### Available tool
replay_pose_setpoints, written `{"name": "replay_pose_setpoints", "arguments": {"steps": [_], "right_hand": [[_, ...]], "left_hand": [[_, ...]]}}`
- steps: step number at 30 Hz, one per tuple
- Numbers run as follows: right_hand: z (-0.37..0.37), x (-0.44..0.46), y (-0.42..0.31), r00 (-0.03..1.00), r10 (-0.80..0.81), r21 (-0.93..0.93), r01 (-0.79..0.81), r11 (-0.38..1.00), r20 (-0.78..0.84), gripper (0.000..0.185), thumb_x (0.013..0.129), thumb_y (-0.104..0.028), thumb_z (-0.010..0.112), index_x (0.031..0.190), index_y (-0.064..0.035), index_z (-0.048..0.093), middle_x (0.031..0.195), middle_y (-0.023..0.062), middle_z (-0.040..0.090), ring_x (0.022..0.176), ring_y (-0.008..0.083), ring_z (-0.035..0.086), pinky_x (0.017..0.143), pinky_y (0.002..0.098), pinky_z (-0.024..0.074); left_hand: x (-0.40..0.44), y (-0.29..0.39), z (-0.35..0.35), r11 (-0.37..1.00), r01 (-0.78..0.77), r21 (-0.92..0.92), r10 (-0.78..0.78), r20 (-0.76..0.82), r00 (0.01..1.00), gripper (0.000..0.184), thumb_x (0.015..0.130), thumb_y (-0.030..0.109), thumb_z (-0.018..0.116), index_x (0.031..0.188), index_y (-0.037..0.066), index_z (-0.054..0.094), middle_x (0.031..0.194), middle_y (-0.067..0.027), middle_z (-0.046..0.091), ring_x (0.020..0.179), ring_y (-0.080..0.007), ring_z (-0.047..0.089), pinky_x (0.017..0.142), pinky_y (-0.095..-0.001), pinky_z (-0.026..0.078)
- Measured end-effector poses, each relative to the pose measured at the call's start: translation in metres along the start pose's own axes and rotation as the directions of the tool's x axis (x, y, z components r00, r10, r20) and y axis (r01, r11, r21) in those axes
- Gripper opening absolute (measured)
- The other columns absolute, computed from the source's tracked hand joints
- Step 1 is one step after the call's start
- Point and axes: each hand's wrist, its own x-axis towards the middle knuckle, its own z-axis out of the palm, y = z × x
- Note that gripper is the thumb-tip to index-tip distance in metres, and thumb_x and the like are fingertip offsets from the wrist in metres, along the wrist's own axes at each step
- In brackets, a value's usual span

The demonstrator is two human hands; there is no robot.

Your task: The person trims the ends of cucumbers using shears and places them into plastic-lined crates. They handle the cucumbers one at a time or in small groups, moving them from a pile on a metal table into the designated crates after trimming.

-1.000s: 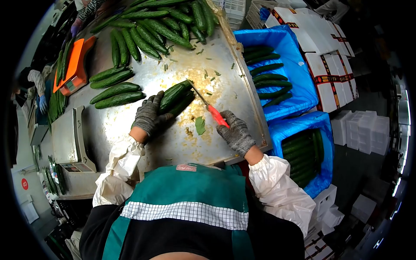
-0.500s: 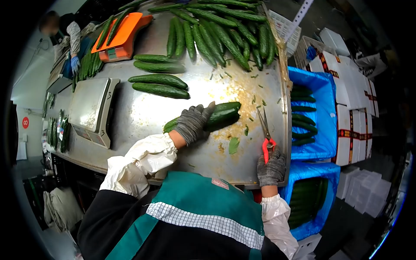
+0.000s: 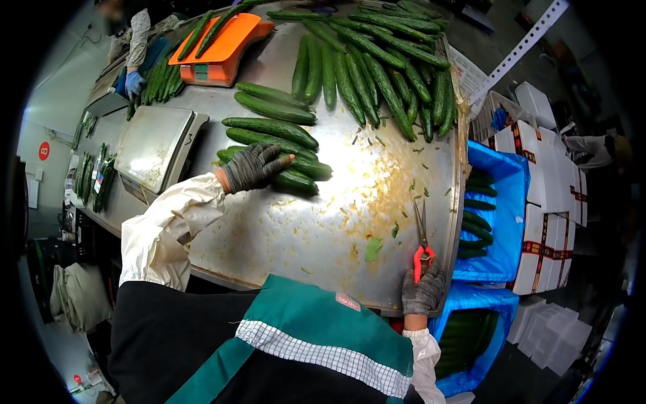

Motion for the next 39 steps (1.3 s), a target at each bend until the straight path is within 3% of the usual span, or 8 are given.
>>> {"name": "replay_pose_setpoints", "arguments": {"steps": [17, 25, 27, 29, 30, 32, 35, 39], "right_hand": [[-0.001, -0.002, 0.007, 0.999, -0.012, -0.045, 0.014, 0.999, 0.041, 0.065, 0.061, -0.021, 0.066, 0.12, -0.0073, 0.043, 0.095, 0.0207, 0.053, 0.086, 0.0382, 0.052, 0.075, 0.0459, 0.0437], [-0.023, 0.0, -0.009, 0.958, 0.168, 0.015, -0.176, 0.984, 0.234, 0.062, 0.064, -0.025, 0.063, 0.121, -0.0105, 0.044, 0.103, 0.0187, 0.052, 0.094, 0.036, 0.051, 0.081, 0.0448, 0.0405], [-0.001, -0.019, 0.007, 0.997, 0.035, 0.018, -0.037, 0.999, 0.069, 0.053, 0.066, -0.022, 0.06, 0.117, -0.0166, 0.048, 0.104, 0.0149, 0.052, 0.096, 0.0331, 0.049, 0.083, 0.0432, 0.0389], [-0.019, -0.01, -0.004, 0.991, 0.102, 0.089, -0.11, 0.99, 0.087, 0.042, 0.068, -0.019, 0.057, 0.109, -0.0205, 0.053, 0.104, 0.0122, 0.051, 0.099, 0.0284, 0.049, 0.083, 0.0428, 0.0376], [-0.031, -0.005, -0.011, 0.962, 0.168, 0.026, -0.177, 0.984, 0.217, 0.045, 0.068, -0.019, 0.056, 0.113, -0.0175, 0.051, 0.105, 0.0131, 0.051, 0.101, 0.0308, 0.048, 0.084, 0.0452, 0.0356], [-0.018, -0.014, -0.01, 0.971, 0.211, -0.02, -0.21, 0.978, 0.114, 0.055, 0.069, -0.023, 0.054, 0.122, -0.0098, 0.044, 0.115, 0.0158, 0.046, 0.108, 0.0326, 0.041, 0.088, 0.0503, 0.029], [-0.038, -0.005, -0.017, 0.923, 0.27, -0.064, -0.262, 0.963, 0.276, 0.058, 0.075, -0.034, 0.05, 0.126, -0.0092, 0.039, 0.124, 0.0164, 0.041, 0.114, 0.0323, 0.037, 0.091, 0.0517, 0.0255], [-0.032, -0.004, -0.012, 0.948, 0.231, -0.049, -0.226, 0.973, 0.217, 0.062, 0.077, -0.04, 0.05, 0.128, -0.0073, 0.037, 0.13, 0.0179, 0.037, 0.119, 0.0341, 0.033, 0.094, 0.0535, 0.0231]], "left_hand": [[0.023, -0.051, 0.014, 0.99, 0.046, 0.134, -0.046, -0.006, 0.999, 0.063, 0.063, 0.027, 0.069, 0.121, 0.016, 0.046, 0.112, -0.0151, 0.051, 0.093, -0.0321, 0.053, 0.08, -0.0418, 0.043], [0.067, -0.083, 0.015, 0.991, 0.097, 0.088, -0.103, 0.06, 0.993, 0.058, 0.068, 0.022, 0.064, 0.122, 0.015, 0.042, 0.114, -0.0124, 0.049, 0.095, -0.0298, 0.052, 0.08, -0.0389, 0.044], [0.063, -0.09, 0.024, 0.99, 0.115, 0.077, -0.117, 0.02, 0.993, 0.072, 0.061, 0.019, 0.07, 0.126, 0.014, 0.039, 0.116, -0.0135, 0.048, 0.1, -0.0328, 0.049, 0.086, -0.0397, 0.041], [0.051, -0.113, 0.039, 0.961, 0.264, 0.081, -0.276, 0.246, 0.929, 0.08, 0.062, 0.021, 0.07, 0.132, 0.014, 0.032, 0.124, -0.0147, 0.043, 0.11, -0.0338, 0.043, 0.091, -0.0396, 0.037], [0.056, -0.105, 0.029, 0.97, 0.197, 0.14, -0.224, 0.219, 0.95, 0.082, 0.062, 0.02, 0.071, 0.133, 0.013, 0.03, 0.126, -0.0139, 0.043, 0.113, -0.0329, 0.042, 0.092, -0.0393, 0.037], [0.062, -0.093, 0.011, 0.976, 0.144, 0.164, -0.197, 0.375, 0.906, 0.083, 0.062, 0.017, 0.07, 0.133, 0.012, 0.029, 0.126, -0.013, 0.043, 0.113, -0.0321, 0.042, 0.093, -0.0388, 0.037], [0.05, -0.138, 0.028, 0.996, 0.062, 0.072, -0.071, 0.135, 0.988, 0.087, 0.061, 0.013, 0.071, 0.135, 0.012, 0.025, 0.124, -0.015, 0.044, 0.108, -0.0334, 0.045, 0.088, -0.0397, 0.04], [0.045, -0.127, 0.019, 0.942, 0.236, 0.238, -0.294, 0.25, 0.922, 0.088, 0.063, 0.02, 0.071, 0.136, 0.012, 0.023, 0.12, -0.0193, 0.047, 0.103, -0.0348, 0.047, 0.085, -0.0413, 0.041]]}}
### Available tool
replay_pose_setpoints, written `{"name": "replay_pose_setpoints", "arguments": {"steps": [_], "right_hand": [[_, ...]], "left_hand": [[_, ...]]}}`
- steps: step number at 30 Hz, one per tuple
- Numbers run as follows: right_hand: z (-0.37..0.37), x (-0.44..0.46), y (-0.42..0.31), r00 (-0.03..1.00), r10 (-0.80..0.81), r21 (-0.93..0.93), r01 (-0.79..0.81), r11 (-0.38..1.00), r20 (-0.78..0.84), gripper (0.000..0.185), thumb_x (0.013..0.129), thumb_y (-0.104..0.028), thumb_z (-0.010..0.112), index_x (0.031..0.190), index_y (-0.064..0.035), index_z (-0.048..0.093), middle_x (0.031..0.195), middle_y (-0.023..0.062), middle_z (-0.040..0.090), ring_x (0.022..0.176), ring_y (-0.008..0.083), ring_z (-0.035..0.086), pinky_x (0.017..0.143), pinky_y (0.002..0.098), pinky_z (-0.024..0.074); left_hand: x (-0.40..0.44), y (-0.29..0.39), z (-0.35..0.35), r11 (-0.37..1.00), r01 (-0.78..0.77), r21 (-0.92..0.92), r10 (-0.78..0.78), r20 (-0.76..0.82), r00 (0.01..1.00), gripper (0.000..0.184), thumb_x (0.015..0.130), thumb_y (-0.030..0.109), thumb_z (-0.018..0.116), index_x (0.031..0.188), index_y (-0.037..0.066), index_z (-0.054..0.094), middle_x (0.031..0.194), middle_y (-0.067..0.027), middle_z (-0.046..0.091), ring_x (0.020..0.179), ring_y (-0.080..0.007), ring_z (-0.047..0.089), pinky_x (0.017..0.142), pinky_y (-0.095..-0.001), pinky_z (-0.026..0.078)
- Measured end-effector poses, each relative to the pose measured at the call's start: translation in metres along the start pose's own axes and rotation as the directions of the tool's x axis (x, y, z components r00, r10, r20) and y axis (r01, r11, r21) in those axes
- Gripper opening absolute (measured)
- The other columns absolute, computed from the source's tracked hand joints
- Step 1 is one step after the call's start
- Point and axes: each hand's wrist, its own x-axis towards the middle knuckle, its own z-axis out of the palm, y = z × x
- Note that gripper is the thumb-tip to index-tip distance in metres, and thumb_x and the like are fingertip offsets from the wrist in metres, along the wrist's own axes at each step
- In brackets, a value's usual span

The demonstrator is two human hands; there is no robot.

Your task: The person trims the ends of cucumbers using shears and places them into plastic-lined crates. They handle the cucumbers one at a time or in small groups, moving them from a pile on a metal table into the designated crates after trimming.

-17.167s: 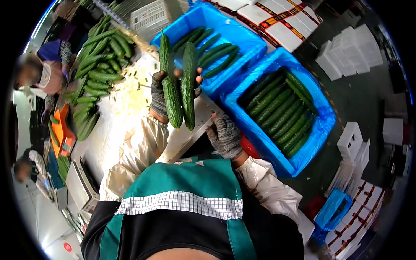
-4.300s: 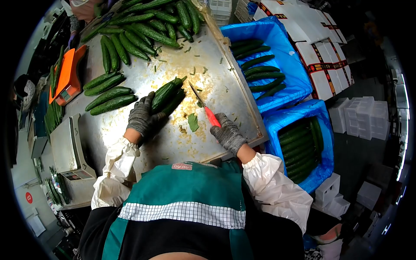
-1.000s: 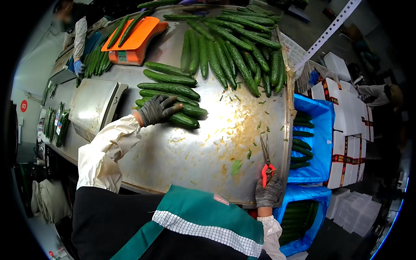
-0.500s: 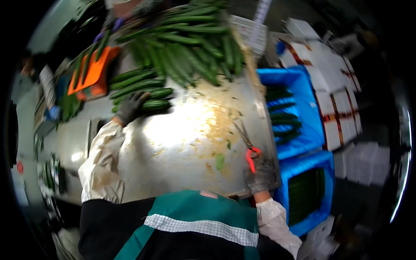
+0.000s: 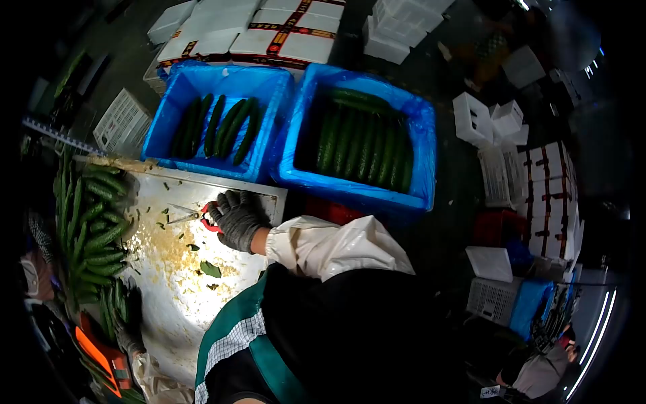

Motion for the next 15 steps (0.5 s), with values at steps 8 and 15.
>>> {"name": "replay_pose_setpoints", "arguments": {"steps": [8, 15], "right_hand": [[0.025, -0.028, 0.046, 0.914, 0.089, 0.355, 0.063, 0.933, -0.395, 0.058, 0.074, -0.04, 0.057, 0.12, -0.0068, 0.047, 0.126, 0.0162, 0.041, 0.117, 0.032, 0.037, 0.098, 0.046, 0.0255], [0.033, -0.095, 0.263, 0.433, 0.674, 0.366, -0.6, 0.711, -0.599, 0.056, 0.075, -0.041, 0.059, 0.117, -0.0062, 0.048, 0.113, 0.0194, 0.051, 0.104, 0.0353, 0.049, 0.09, 0.0412, 0.0396]], "left_hand": [[0.028, 0.051, -0.02, 0.946, 0.269, 0.179, -0.304, 0.211, 0.929, 0.079, 0.07, 0.024, 0.066, 0.135, 0.009, 0.024, 0.119, -0.025, 0.044, 0.11, -0.0355, 0.043, 0.088, -0.0408, 0.039], [0.037, 0.068, -0.023, 0.926, 0.274, 0.259, -0.331, 0.21, 0.92, 0.075, 0.072, 0.024, 0.065, 0.134, 0.008, 0.026, 0.118, -0.0247, 0.044, 0.11, -0.0356, 0.043, 0.088, -0.0405, 0.04]]}}
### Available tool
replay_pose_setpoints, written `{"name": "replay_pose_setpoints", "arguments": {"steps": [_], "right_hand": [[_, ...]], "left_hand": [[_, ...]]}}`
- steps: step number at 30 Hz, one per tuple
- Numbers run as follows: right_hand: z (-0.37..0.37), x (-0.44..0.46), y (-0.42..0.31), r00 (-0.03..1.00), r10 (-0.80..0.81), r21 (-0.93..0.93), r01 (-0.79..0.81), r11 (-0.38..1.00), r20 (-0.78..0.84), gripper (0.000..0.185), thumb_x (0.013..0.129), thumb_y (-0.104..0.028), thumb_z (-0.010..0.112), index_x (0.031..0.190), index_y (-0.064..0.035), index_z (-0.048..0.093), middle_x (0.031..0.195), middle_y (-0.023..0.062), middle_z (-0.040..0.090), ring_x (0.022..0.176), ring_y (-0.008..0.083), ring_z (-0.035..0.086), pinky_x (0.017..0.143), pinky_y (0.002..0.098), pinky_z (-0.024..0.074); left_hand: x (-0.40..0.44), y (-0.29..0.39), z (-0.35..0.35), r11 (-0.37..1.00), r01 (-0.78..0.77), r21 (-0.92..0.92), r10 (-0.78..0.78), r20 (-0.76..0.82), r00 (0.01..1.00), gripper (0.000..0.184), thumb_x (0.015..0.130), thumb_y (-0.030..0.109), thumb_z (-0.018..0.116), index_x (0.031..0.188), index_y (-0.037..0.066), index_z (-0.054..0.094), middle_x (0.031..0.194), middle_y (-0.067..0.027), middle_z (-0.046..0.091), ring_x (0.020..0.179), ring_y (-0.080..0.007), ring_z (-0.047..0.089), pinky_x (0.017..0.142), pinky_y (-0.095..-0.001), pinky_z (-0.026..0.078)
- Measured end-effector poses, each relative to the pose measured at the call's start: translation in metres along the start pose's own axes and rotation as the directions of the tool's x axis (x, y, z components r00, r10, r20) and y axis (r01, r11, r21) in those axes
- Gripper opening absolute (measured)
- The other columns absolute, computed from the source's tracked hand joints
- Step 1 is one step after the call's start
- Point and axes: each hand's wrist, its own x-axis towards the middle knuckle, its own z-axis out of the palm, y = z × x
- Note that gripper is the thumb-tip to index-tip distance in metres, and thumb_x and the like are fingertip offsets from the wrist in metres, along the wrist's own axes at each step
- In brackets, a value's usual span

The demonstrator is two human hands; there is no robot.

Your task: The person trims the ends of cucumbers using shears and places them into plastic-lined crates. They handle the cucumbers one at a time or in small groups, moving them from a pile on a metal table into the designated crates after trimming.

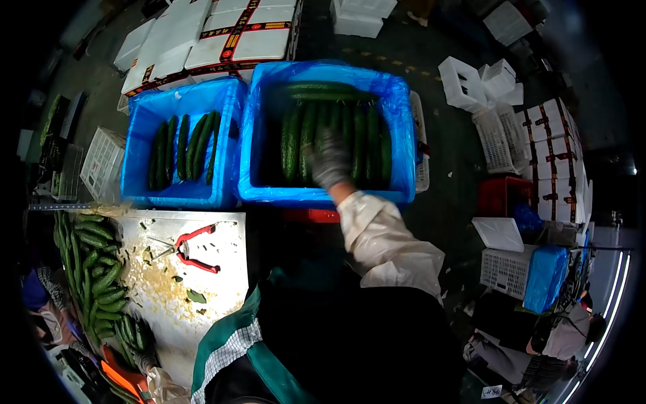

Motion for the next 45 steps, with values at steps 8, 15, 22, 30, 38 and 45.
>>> {"name": "replay_pose_setpoints", "arguments": {"steps": [8, 15, 22, 30, 38, 45], "right_hand": [[0.04, 0.058, 0.201, 0.802, 0.591, 0.145, -0.597, 0.789, 0.081, 0.036, 0.073, -0.023, 0.066, 0.097, 0.0001, 0.055, 0.093, 0.0142, 0.061, 0.079, 0.0249, 0.054, 0.075, 0.0356, 0.0413], [0.046, 0.1, 0.211, 0.683, 0.663, 0.35, -0.729, 0.589, 0.306, 0.038, 0.074, -0.033, 0.063, 0.094, -0.0009, 0.062, 0.094, 0.0154, 0.062, 0.086, 0.0291, 0.055, 0.079, 0.036, 0.0402], [0.03, 0.131, 0.18, 0.621, 0.601, 0.32, -0.78, 0.538, 0.504, 0.047, 0.073, -0.035, 0.065, 0.105, -0.0008, 0.059, 0.106, 0.0149, 0.059, 0.097, 0.0271, 0.054, 0.084, 0.0353, 0.0392], [0.049, 0.12, 0.201, 0.608, 0.549, 0.42, -0.794, 0.44, 0.574, 0.03, 0.075, -0.03, 0.066, 0.089, -0.0032, 0.064, 0.091, 0.009, 0.063, 0.084, 0.019, 0.057, 0.075, 0.0307, 0.0441], [0.047, 0.129, 0.204, 0.56, 0.304, 0.587, -0.81, 0.002, 0.771, 0.04, 0.07, -0.039, 0.07, 0.088, -0.0041, 0.063, 0.085, 0.0022, 0.061, 0.077, 0.014, 0.054, 0.073, 0.0259, 0.0403], [0.042, 0.138, 0.201, 0.417, 0.146, 0.431, -0.899, -0.079, 0.897, 0.031, 0.074, -0.031, 0.069, 0.084, -0.0027, 0.062, 0.081, 0.0046, 0.063, 0.08, 0.0155, 0.056, 0.072, 0.0269, 0.0434]], "left_hand": [[-0.009, 0.022, -0.024, 0.992, 0.003, 0.127, 0.001, -0.03, 1.0, 0.072, 0.073, 0.024, 0.064, 0.133, 0.007, 0.028, 0.118, -0.0243, 0.045, 0.11, -0.0356, 0.044, 0.088, -0.0403, 0.04], [-0.07, 0.179, -0.137, 0.869, -0.495, 0.003, 0.428, -0.506, 0.749, 0.06, 0.076, 0.019, 0.062, 0.127, 0.004, 0.036, 0.117, -0.0222, 0.046, 0.11, -0.0357, 0.043, 0.09, -0.0386, 0.039], [-0.168, 0.449, -0.229, -0.088, -0.904, -0.419, 0.814, -0.553, 0.177, 0.05, 0.065, 0.005, 0.068, 0.112, 0.002, 0.051, 0.11, -0.0195, 0.052, 0.097, -0.0363, 0.053, 0.077, -0.0371, 0.047], [-0.183, 0.654, -0.209, 0.356, -0.702, -0.617, 0.869, -0.057, 0.491, 0.082, 0.074, 0.041, 0.061, 0.136, 0.007, 0.021, 0.135, -0.0204, 0.029, 0.121, -0.0353, 0.034, 0.1, -0.0392, 0.031], [-0.212, 0.704, -0.198, 0.457, -0.646, -0.611, 0.795, -0.046, 0.605, 0.084, 0.071, 0.047, 0.061, 0.135, 0.008, 0.023, 0.137, -0.0162, 0.029, 0.127, -0.0377, 0.023, 0.103, -0.0428, 0.026], [-0.189, 0.728, -0.22, 0.552, -0.691, -0.466, 0.78, -0.002, 0.625, 0.075, 0.068, 0.063, 0.054, 0.124, 0.013, 0.046, 0.137, -0.0132, 0.031, 0.125, -0.0361, 0.027, 0.105, -0.0434, 0.02]]}}
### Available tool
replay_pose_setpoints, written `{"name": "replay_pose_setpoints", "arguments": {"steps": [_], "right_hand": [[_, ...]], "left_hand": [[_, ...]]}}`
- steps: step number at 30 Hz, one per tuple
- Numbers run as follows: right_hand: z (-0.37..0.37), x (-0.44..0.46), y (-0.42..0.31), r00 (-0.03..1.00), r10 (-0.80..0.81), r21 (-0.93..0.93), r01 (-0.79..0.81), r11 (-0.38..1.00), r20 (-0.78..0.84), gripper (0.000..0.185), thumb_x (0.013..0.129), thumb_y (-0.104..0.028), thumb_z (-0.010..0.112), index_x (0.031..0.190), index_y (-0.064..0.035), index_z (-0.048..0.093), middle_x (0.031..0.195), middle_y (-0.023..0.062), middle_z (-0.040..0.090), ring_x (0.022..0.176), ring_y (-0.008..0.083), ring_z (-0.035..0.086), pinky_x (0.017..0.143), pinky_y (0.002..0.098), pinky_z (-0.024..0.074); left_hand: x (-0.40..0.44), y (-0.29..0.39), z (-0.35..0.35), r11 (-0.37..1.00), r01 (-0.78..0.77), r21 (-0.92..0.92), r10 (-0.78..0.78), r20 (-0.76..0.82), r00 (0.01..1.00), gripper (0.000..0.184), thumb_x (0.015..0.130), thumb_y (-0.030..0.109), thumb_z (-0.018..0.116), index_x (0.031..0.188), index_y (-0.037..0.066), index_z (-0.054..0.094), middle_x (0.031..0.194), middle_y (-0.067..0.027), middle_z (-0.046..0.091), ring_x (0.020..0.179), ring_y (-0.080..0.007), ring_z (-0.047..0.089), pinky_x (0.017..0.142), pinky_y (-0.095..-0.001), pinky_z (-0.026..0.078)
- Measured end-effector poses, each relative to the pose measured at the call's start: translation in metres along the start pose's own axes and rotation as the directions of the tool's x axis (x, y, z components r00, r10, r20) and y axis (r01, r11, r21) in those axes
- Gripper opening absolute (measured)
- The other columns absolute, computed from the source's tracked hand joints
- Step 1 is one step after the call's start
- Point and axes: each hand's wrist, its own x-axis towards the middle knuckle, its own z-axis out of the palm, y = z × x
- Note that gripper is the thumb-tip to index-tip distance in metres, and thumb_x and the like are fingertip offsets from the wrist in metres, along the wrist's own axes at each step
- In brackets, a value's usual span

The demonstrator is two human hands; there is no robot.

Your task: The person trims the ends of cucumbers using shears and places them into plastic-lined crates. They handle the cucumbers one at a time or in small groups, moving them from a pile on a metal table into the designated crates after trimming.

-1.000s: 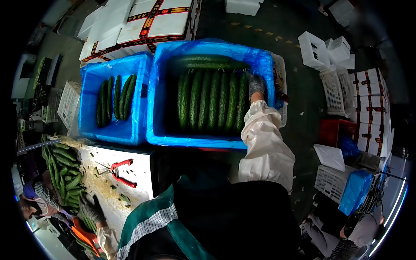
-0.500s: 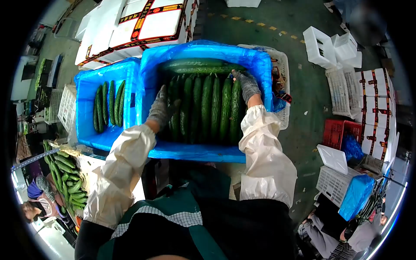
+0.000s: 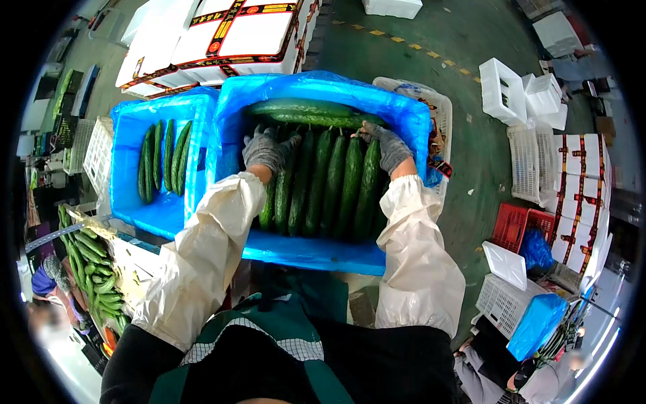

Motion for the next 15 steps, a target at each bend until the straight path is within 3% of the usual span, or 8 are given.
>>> {"name": "replay_pose_setpoints", "arguments": {"steps": [1, 2, 3, 5, 7, 9, 13, 15], "right_hand": [[0.001, -0.004, 0.0, 0.994, 0.027, 0.194, -0.047, 0.98, 0.106, 0.028, 0.075, -0.029, 0.069, 0.083, -0.0024, 0.061, 0.081, 0.0056, 0.063, 0.08, 0.0168, 0.057, 0.073, 0.0278, 0.0453], [-0.002, 0.0, 0.002, 0.993, 0.05, 0.206, -0.07, 0.976, 0.104, 0.025, 0.076, -0.025, 0.068, 0.083, -0.002, 0.061, 0.082, 0.0086, 0.063, 0.079, 0.0201, 0.059, 0.074, 0.0313, 0.0489], [-0.005, 0.004, 0.003, 0.993, 0.057, 0.203, -0.078, 0.976, 0.105, 0.025, 0.076, -0.025, 0.068, 0.083, -0.002, 0.061, 0.082, 0.0086, 0.063, 0.079, 0.0201, 0.059, 0.074, 0.0313, 0.0489], [-0.002, 0.004, 0.002, 0.997, -0.036, -0.097, 0.042, 0.994, 0.068, 0.034, 0.079, -0.025, 0.064, 0.099, 0.0008, 0.058, 0.098, 0.0127, 0.062, 0.09, 0.0216, 0.059, 0.078, 0.0362, 0.0495], [-0.001, 0.004, -0.001, 0.988, 0.023, -0.061, -0.014, 0.998, 0.15, 0.037, 0.078, -0.026, 0.065, 0.101, 0.0008, 0.058, 0.099, 0.0117, 0.062, 0.091, 0.021, 0.059, 0.08, 0.0354, 0.0485], [0.006, -0.001, -0.007, 0.97, 0.086, -0.028, -0.082, 0.996, 0.228, 0.039, 0.077, -0.027, 0.067, 0.103, 0.0007, 0.058, 0.1, 0.0106, 0.061, 0.093, 0.0203, 0.058, 0.082, 0.0345, 0.0476], [0.017, -0.004, -0.009, 0.955, -0.008, -0.098, 0.039, 0.994, 0.298, 0.047, 0.073, -0.028, 0.07, 0.109, -0.0011, 0.057, 0.103, 0.0064, 0.06, 0.098, 0.0182, 0.055, 0.088, 0.0296, 0.0428], [0.02, -0.001, -0.016, 0.904, -0.172, -0.291, 0.299, 0.909, 0.392, 0.046, 0.072, -0.027, 0.071, 0.107, -0.0021, 0.058, 0.106, 0.0059, 0.059, 0.098, 0.0183, 0.055, 0.087, 0.0303, 0.0433]], "left_hand": [[0.004, 0.002, -0.002, 1.0, 0.006, -0.005, -0.006, 0.002, 1.0, 0.075, 0.068, 0.063, 0.054, 0.124, 0.013, 0.046, 0.137, -0.0132, 0.031, 0.125, -0.0361, 0.027, 0.105, -0.0434, 0.02], [0.006, 0.005, -0.007, 1.0, 0.014, 0.009, -0.015, 0.04, 0.999, 0.077, 0.066, 0.064, 0.055, 0.124, 0.013, 0.047, 0.137, -0.0133, 0.031, 0.126, -0.0368, 0.026, 0.105, -0.0432, 0.019], [0.009, 0.007, -0.011, 0.999, 0.021, 0.024, -0.023, 0.078, 0.997, 0.079, 0.064, 0.065, 0.056, 0.124, 0.013, 0.047, 0.137, -0.0134, 0.031, 0.126, -0.0376, 0.025, 0.105, -0.043, 0.018], [0.009, 0.012, -0.012, 0.999, 0.033, -0.032, -0.031, 0.07, 0.997, 0.079, 0.061, 0.064, 0.06, 0.123, 0.016, 0.048, 0.138, -0.0105, 0.029, 0.127, -0.0399, 0.021, 0.105, -0.0442, 0.019], [0.007, 0.021, -0.009, 0.983, 0.163, -0.085, -0.151, 0.14, 0.979, 0.075, 0.061, 0.058, 0.065, 0.124, 0.023, 0.047, 0.143, -0.0032, 0.02, 0.129, -0.0362, 0.017, 0.103, -0.0488, 0.02], [0.001, 0.023, -0.003, 0.973, 0.175, -0.148, -0.164, 0.087, 0.983, 0.072, 0.061, 0.057, 0.066, 0.122, 0.022, 0.049, 0.142, -0.0041, 0.022, 0.128, -0.0357, 0.018, 0.102, -0.0497, 0.02], [-0.005, 0.026, 0.008, 0.964, 0.175, -0.199, -0.191, -0.064, 0.98, 0.064, 0.061, 0.053, 0.066, 0.114, 0.018, 0.055, 0.132, -0.0086, 0.034, 0.122, -0.0354, 0.027, 0.099, -0.0472, 0.026], [0.001, 0.023, 0.014, 0.971, 0.156, -0.183, -0.178, -0.112, 0.978, 0.058, 0.063, 0.05, 0.065, 0.109, 0.015, 0.057, 0.127, -0.0118, 0.039, 0.119, -0.0348, 0.033, 0.097, -0.0458, 0.03]]}}
